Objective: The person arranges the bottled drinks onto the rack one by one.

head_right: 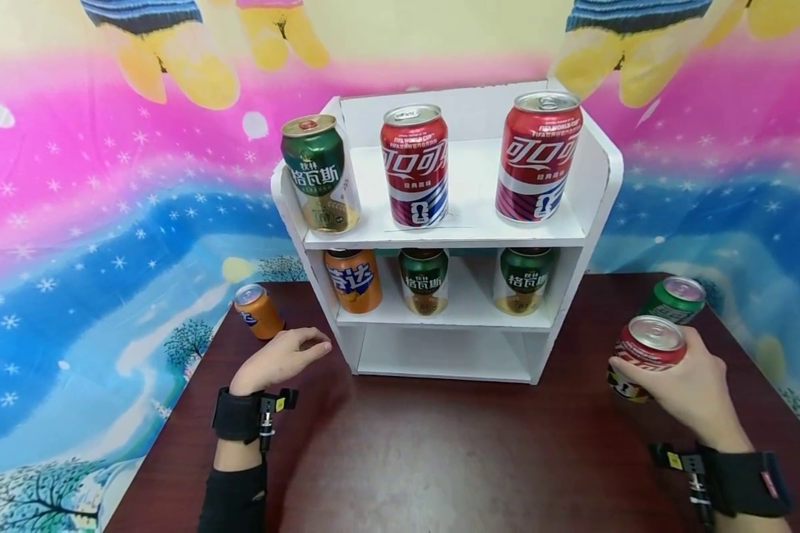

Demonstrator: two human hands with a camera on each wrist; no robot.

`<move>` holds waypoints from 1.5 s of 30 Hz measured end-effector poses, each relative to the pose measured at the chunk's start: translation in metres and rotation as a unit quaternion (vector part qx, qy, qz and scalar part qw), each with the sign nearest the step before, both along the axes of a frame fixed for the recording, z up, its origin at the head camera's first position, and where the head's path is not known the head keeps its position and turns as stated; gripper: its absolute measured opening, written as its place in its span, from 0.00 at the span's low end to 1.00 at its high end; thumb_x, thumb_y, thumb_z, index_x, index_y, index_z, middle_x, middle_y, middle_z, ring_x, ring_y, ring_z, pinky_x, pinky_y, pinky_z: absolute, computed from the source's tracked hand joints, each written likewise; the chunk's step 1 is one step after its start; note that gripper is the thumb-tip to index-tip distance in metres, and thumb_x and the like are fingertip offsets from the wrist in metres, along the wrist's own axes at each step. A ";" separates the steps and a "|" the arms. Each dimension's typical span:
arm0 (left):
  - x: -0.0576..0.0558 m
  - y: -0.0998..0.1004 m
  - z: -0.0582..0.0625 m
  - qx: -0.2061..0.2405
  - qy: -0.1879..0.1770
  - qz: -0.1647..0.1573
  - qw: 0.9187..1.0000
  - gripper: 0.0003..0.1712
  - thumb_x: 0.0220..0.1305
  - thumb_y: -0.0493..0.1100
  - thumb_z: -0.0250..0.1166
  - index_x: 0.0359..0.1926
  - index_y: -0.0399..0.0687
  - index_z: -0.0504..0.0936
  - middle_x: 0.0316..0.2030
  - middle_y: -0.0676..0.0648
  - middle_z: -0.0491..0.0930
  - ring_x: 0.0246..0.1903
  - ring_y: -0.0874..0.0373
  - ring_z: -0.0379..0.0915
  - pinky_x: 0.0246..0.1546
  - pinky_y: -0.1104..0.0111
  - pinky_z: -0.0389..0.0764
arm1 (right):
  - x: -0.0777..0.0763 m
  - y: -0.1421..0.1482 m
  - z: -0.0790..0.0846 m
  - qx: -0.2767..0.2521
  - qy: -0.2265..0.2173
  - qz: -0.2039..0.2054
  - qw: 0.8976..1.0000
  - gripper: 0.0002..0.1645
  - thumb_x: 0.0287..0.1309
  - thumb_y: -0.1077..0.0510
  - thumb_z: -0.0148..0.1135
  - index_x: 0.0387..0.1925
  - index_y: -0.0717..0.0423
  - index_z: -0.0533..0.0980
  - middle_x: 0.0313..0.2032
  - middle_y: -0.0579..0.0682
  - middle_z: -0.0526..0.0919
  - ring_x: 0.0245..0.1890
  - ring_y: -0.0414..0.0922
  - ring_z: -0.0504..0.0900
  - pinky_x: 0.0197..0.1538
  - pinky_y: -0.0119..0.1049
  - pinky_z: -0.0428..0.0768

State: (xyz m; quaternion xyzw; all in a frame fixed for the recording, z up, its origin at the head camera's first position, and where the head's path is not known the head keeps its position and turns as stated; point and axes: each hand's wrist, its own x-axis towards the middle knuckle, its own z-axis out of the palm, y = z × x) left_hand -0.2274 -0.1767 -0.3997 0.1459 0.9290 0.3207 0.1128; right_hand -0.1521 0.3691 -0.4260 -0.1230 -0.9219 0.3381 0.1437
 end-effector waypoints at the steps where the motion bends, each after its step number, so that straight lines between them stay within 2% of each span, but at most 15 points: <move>1: 0.000 0.000 0.000 0.000 0.001 0.000 1.000 0.16 0.67 0.52 0.58 0.48 0.48 0.80 0.40 0.51 0.80 0.36 0.58 0.74 0.43 0.60 0.78 | 0.001 -0.004 0.003 0.003 0.001 0.002 1.000 0.56 0.49 0.44 0.71 0.65 0.72 0.51 0.52 0.77 0.64 0.48 0.72 0.65 0.40 0.70 0.68; 4: 0.000 0.000 0.002 0.000 0.000 0.000 1.000 0.16 0.67 0.52 0.58 0.49 0.48 0.80 0.40 0.51 0.80 0.36 0.58 0.74 0.43 0.60 0.78 | 0.006 -0.015 0.010 0.007 0.004 0.014 1.000 0.56 0.48 0.45 0.72 0.65 0.72 0.52 0.52 0.76 0.65 0.48 0.71 0.66 0.39 0.68 0.69; 5: 0.001 0.000 0.002 0.001 -0.001 0.000 1.000 0.16 0.67 0.52 0.58 0.49 0.48 0.80 0.40 0.51 0.80 0.36 0.58 0.74 0.43 0.60 0.78 | 0.007 -0.018 0.011 0.010 0.007 0.019 1.000 0.55 0.48 0.45 0.72 0.65 0.71 0.53 0.51 0.76 0.66 0.47 0.70 0.66 0.38 0.62 0.73; 8: 0.002 0.000 0.003 0.003 -0.006 -0.001 1.000 0.16 0.67 0.52 0.58 0.49 0.48 0.80 0.40 0.51 0.80 0.34 0.58 0.74 0.40 0.61 0.79 | 0.012 -0.025 0.016 0.011 0.023 0.045 0.999 0.53 0.45 0.47 0.75 0.63 0.68 0.57 0.50 0.73 0.69 0.44 0.48 0.73 0.35 0.39 0.77; 10: 0.002 -0.001 0.003 0.004 -0.008 0.000 1.000 0.16 0.67 0.51 0.58 0.49 0.48 0.80 0.40 0.50 0.80 0.33 0.57 0.73 0.39 0.62 0.79 | 0.015 -0.028 0.018 0.006 0.034 0.073 0.997 0.52 0.43 0.49 0.76 0.62 0.66 0.58 0.49 0.71 0.71 0.40 0.32 0.70 0.30 0.25 0.71; 12: 0.002 -0.001 0.004 0.006 -0.013 0.000 1.000 0.17 0.67 0.52 0.58 0.49 0.48 0.80 0.40 0.50 0.79 0.32 0.56 0.73 0.35 0.64 0.79 | 0.017 -0.032 0.020 -0.002 0.044 0.104 0.994 0.50 0.41 0.52 0.78 0.62 0.65 0.60 0.47 0.65 0.74 0.36 0.21 0.63 0.28 0.18 0.68; 17: 0.003 -0.001 0.005 0.015 -0.022 0.002 1.000 0.17 0.67 0.52 0.58 0.50 0.48 0.79 0.40 0.49 0.79 0.27 0.54 0.72 0.27 0.64 0.77 | 0.024 -0.040 0.021 -0.027 0.074 0.197 0.977 0.47 0.39 0.63 0.77 0.61 0.60 0.62 0.45 0.38 0.73 0.40 0.22 0.70 0.34 0.17 0.71; 19: 0.003 -0.002 0.005 0.014 -0.017 0.001 1.000 0.17 0.67 0.52 0.58 0.50 0.48 0.79 0.41 0.49 0.79 0.28 0.55 0.72 0.29 0.64 0.78 | 0.027 -0.045 0.021 -0.043 0.080 0.223 0.971 0.47 0.38 0.67 0.77 0.61 0.57 0.63 0.45 0.32 0.72 0.42 0.24 0.72 0.36 0.18 0.71; 22: 0.003 -0.002 0.005 0.011 -0.014 -0.001 1.000 0.18 0.67 0.53 0.58 0.50 0.49 0.79 0.41 0.49 0.79 0.29 0.55 0.73 0.31 0.64 0.78 | 0.031 -0.055 0.023 -0.050 0.084 0.243 0.965 0.47 0.35 0.69 0.77 0.60 0.57 0.65 0.45 0.34 0.74 0.43 0.27 0.73 0.37 0.18 0.72; 24: 0.003 -0.003 0.005 0.009 -0.009 -0.002 1.000 0.18 0.67 0.53 0.58 0.50 0.49 0.79 0.41 0.49 0.79 0.31 0.55 0.73 0.33 0.64 0.79 | 0.032 -0.065 0.024 -0.045 0.088 0.240 0.966 0.46 0.33 0.67 0.79 0.58 0.56 0.67 0.44 0.38 0.76 0.42 0.27 0.74 0.37 0.19 0.72; 28: 0.003 -0.003 0.005 0.009 -0.004 0.001 1.000 0.17 0.67 0.52 0.58 0.50 0.48 0.80 0.41 0.49 0.79 0.32 0.55 0.73 0.36 0.64 0.79 | 0.030 -0.092 0.024 -0.007 0.108 0.223 0.969 0.45 0.29 0.59 0.83 0.52 0.58 0.69 0.40 0.48 0.79 0.37 0.26 0.75 0.34 0.19 0.72; 31: 0.004 -0.003 0.004 0.010 -0.011 0.002 1.000 0.17 0.67 0.52 0.58 0.50 0.49 0.80 0.41 0.50 0.79 0.31 0.56 0.73 0.35 0.62 0.79 | 0.027 -0.115 0.020 0.018 0.104 0.203 0.974 0.46 0.27 0.51 0.84 0.49 0.59 0.69 0.38 0.54 0.81 0.35 0.32 0.77 0.33 0.23 0.74; 36: 0.004 -0.004 0.002 0.012 -0.005 -0.003 1.000 0.16 0.67 0.52 0.58 0.50 0.49 0.80 0.42 0.50 0.79 0.33 0.57 0.73 0.39 0.60 0.79 | 0.020 -0.148 0.011 0.013 0.069 0.199 0.977 0.48 0.29 0.43 0.81 0.50 0.61 0.68 0.38 0.55 0.82 0.36 0.47 0.81 0.33 0.35 0.79; 38: 0.004 -0.004 0.001 0.010 0.002 -0.002 1.000 0.16 0.67 0.52 0.58 0.49 0.49 0.80 0.42 0.51 0.80 0.36 0.58 0.73 0.43 0.59 0.78 | 0.017 -0.159 0.008 -0.001 0.061 0.204 0.977 0.48 0.31 0.42 0.81 0.50 0.61 0.68 0.39 0.55 0.81 0.36 0.48 0.81 0.34 0.38 0.79; 45: 0.004 -0.003 0.003 0.007 0.005 0.000 1.000 0.16 0.67 0.52 0.58 0.49 0.49 0.80 0.42 0.51 0.80 0.37 0.58 0.73 0.44 0.58 0.77 | 0.002 -0.189 -0.006 -0.035 0.061 0.214 0.974 0.46 0.33 0.41 0.80 0.50 0.59 0.68 0.39 0.52 0.81 0.37 0.45 0.81 0.35 0.40 0.79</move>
